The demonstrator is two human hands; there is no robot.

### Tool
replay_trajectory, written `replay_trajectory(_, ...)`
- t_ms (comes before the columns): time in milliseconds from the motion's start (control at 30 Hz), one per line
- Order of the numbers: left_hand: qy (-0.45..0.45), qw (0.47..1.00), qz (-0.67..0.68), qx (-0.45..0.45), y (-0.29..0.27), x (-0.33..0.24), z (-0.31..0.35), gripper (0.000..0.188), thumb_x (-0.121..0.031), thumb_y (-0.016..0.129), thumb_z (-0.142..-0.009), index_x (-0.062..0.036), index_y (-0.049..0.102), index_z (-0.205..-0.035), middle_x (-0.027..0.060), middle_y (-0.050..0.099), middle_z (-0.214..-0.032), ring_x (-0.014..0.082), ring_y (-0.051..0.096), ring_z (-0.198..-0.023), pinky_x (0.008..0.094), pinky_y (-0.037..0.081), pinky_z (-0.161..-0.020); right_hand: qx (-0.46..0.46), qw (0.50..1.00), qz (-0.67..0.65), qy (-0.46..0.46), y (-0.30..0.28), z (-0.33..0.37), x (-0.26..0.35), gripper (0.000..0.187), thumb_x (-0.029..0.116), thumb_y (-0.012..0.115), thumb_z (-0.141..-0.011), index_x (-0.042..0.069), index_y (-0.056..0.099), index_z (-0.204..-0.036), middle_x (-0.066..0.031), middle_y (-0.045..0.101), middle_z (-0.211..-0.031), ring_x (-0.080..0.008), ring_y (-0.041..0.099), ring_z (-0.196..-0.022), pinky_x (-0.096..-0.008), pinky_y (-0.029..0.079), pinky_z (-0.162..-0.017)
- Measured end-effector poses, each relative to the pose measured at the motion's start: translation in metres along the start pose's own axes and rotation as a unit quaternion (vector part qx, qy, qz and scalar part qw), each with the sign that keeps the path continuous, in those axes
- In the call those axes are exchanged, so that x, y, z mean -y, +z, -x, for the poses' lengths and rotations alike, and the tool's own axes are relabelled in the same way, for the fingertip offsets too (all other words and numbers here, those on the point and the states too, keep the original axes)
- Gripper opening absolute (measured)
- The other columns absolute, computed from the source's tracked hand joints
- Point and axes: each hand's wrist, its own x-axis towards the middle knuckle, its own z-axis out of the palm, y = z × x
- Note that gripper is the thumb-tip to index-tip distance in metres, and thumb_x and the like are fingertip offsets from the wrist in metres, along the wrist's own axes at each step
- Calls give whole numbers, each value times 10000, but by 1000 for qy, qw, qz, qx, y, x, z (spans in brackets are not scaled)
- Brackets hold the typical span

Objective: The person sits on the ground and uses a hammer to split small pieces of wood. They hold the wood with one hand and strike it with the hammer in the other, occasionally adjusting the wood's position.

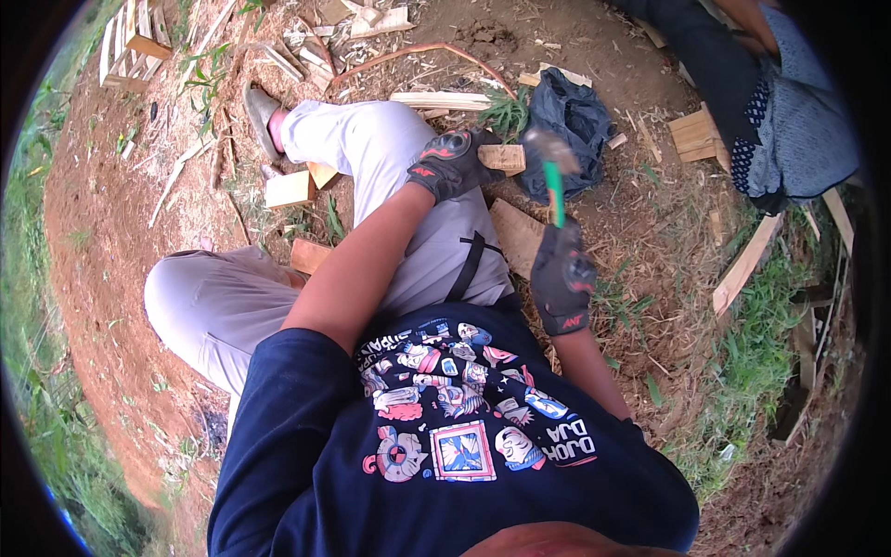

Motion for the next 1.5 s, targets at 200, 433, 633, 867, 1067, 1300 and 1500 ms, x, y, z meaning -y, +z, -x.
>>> replay_trajectory(200, -25, 1000, 4, -16, 6, 6, 16, 586, -526, 873, -833, -199, 758, -1306, 117, 780, -1244, 342, 733, -1184, 463, 572, -1028, -56, 996, -40, -53, -40, -6, 16, 222, 234, 584, -1097, 26, 624, -1163, -231, 721, -860, -439, 731, -784, -513, 554, -660)
replay_trajectory(433, -14, 1000, -1, -4, 6, 4, -2, 612, -529, 864, -842, -199, 745, -1343, 116, 777, -1274, 334, 733, -1197, 462, 572, -1032, 56, 993, 105, 8, 28, -5, -17, 224, 237, 582, -1087, 32, 628, -1162, -203, 730, -833, -449, 728, -754, -527, 554, -644)
replay_trajectory(633, -28, 1000, -11, 2, -6, 5, 4, 633, -488, 838, -870, -165, 698, -1396, 140, 778, -1248, 333, 734, -1191, 449, 571, -1024, -101, 991, -6, -86, -48, -23, 9, 223, 241, 567, -1109, 35, 640, -1156, -231, 691, -854, -436, 710, -763, -532, 540, -666)
replay_trajectory(867, -39, 999, -9, 9, -11, -7, 13, 623, -504, 870, -834, -194, 727, -1354, 121, 781, -1249, 334, 731, -1196, 456, 570, -1032, 11, 999, -2, 39, 1, -4, 13, 304, 327, 581, -1110, 38, 659, -1157, -234, 700, -836, -436, 723, -837, -534, 533, -705)
replay_trajectory(1067, -42, 999, -13, 23, -9, 0, 11, 672, -498, 848, -853, -150, 680, -1402, 152, 787, -1211, 355, 746, -1162, 474, 579, -1000, 44, 990, -136, 0, 15, -28, -25, 324, 357, 671, -1062, 34, 683, -1094, -130, 617, -696, -288, 628, -591, -480, 518, -587)
replay_trajectory(1300, 140, 987, 71, -38, 10, 27, 11, 607, -301, 900, -863, -62, 666, -1369, 149, 779, -1240, 302, 764, -1125, 416, 588, -983, 82, 742, -623, 235, -2, -50, -8, 200, 295, 738, -1035, 107, 671, -1023, 56, 479, -642, -61, 440, -469, -300, 387, -437)
replay_trajectory(1500, 22, 980, 188, -67, -35, -30, 58, 685, -339, 926, -865, 0, 649, -1393, 129, 780, -1188, 227, 749, -1066, 372, 576, -959, 78, 638, -728, 239, 3, -56, 16, 199, 319, 757, -1028, 142, 669, -1058, 76, 432, -628, -63, 409, -463, -277, 339, -431)
